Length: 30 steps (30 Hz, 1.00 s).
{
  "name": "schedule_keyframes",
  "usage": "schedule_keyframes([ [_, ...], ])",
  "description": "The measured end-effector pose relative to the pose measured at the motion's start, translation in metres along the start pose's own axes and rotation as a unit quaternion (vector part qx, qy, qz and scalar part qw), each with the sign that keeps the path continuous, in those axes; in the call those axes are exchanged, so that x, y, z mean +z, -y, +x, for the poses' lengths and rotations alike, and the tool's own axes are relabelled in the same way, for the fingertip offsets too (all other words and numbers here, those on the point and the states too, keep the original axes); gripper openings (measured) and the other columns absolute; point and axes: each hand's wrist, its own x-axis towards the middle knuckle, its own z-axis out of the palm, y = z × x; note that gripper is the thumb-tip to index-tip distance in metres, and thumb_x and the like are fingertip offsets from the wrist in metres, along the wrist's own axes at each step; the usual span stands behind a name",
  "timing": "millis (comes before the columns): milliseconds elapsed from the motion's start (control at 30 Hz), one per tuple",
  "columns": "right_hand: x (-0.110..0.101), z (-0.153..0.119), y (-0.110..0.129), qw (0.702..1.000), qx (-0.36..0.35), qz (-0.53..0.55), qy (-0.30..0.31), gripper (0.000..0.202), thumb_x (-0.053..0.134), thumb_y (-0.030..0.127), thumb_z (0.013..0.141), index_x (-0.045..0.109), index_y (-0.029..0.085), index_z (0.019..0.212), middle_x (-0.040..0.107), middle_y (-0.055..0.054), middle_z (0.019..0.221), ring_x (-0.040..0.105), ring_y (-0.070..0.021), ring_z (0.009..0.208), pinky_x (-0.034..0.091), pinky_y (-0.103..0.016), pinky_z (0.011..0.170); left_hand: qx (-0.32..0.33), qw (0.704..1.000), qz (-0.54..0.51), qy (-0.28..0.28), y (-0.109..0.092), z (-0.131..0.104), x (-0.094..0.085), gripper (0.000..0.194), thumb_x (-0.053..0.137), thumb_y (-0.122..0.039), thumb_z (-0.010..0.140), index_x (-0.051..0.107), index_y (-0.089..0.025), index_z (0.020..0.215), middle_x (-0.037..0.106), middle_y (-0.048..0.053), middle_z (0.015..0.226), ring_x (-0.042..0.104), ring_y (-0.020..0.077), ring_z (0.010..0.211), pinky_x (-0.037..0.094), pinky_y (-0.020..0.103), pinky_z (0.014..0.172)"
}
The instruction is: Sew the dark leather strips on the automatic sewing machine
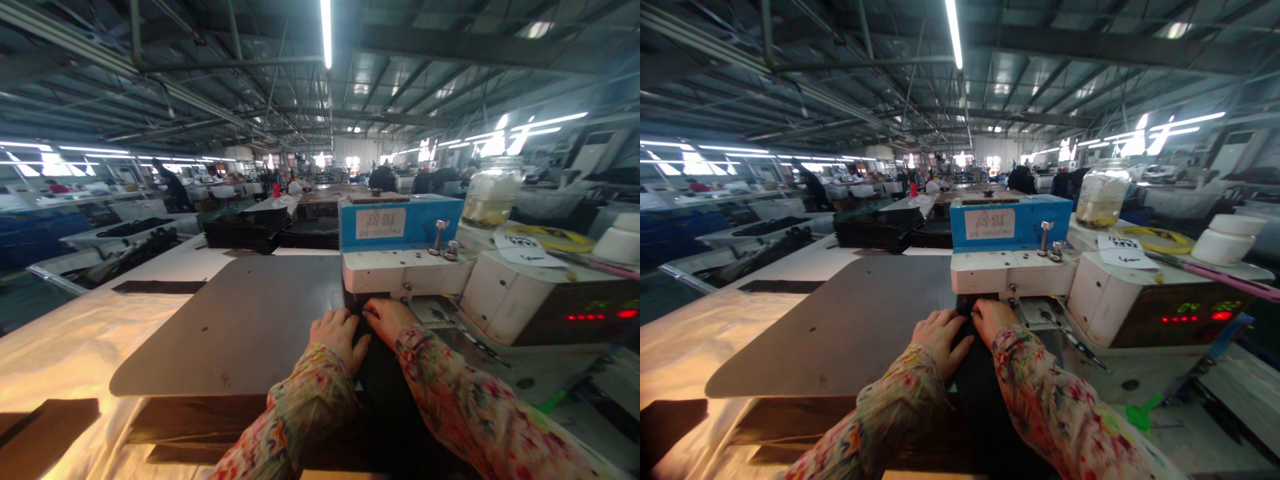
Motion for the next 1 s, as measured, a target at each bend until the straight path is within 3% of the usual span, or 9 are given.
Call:
schedule_keyframes([
  [600, 0.0071, 0.0004, -0.0007, 0.999, -0.015, -0.042, -0.008, 0.013, 0.045, 0.021, 0.077, 0.056, 0.019, 0.084, 0.061, -0.003, 0.083, 0.055, -0.0152, 0.077, 0.037, -0.022, 0.062, 0.018, 1.0, 0.001, 0.007, -0.0008, -0.0017, -0.0016, 0.031, 0.038, -0.042, 0.077, 0.048, -0.027, 0.102, 0.049, 0.001, 0.099, 0.04, 0.0213, 0.094, 0.036, 0.037, 0.077],
  [833, 0.009, 0.001, -0.0009, 0.998, -0.021, -0.056, -0.012, 0.012, 0.044, 0.021, 0.077, 0.054, 0.018, 0.082, 0.06, -0.003, 0.081, 0.056, -0.0153, 0.075, 0.036, -0.022, 0.06, -0.009, 0.999, -0.003, 0.047, -0.0033, 0.0019, -0.0047, 0.031, 0.041, -0.04, 0.075, 0.05, -0.028, 0.101, 0.05, 0.001, 0.1, 0.041, 0.0212, 0.094, 0.036, 0.037, 0.078],
  [1000, 0.0082, 0.0011, 0.001, 0.998, -0.023, -0.055, -0.014, 0.012, 0.044, 0.021, 0.077, 0.055, 0.018, 0.082, 0.06, -0.003, 0.08, 0.055, -0.0155, 0.073, 0.036, -0.023, 0.059, -0.003, 0.999, -0.006, 0.041, -0.0045, 0.0011, -0.0077, 0.031, 0.041, -0.039, 0.075, 0.05, -0.027, 0.102, 0.05, 0.001, 0.101, 0.042, 0.021, 0.094, 0.036, 0.036, 0.079],
])
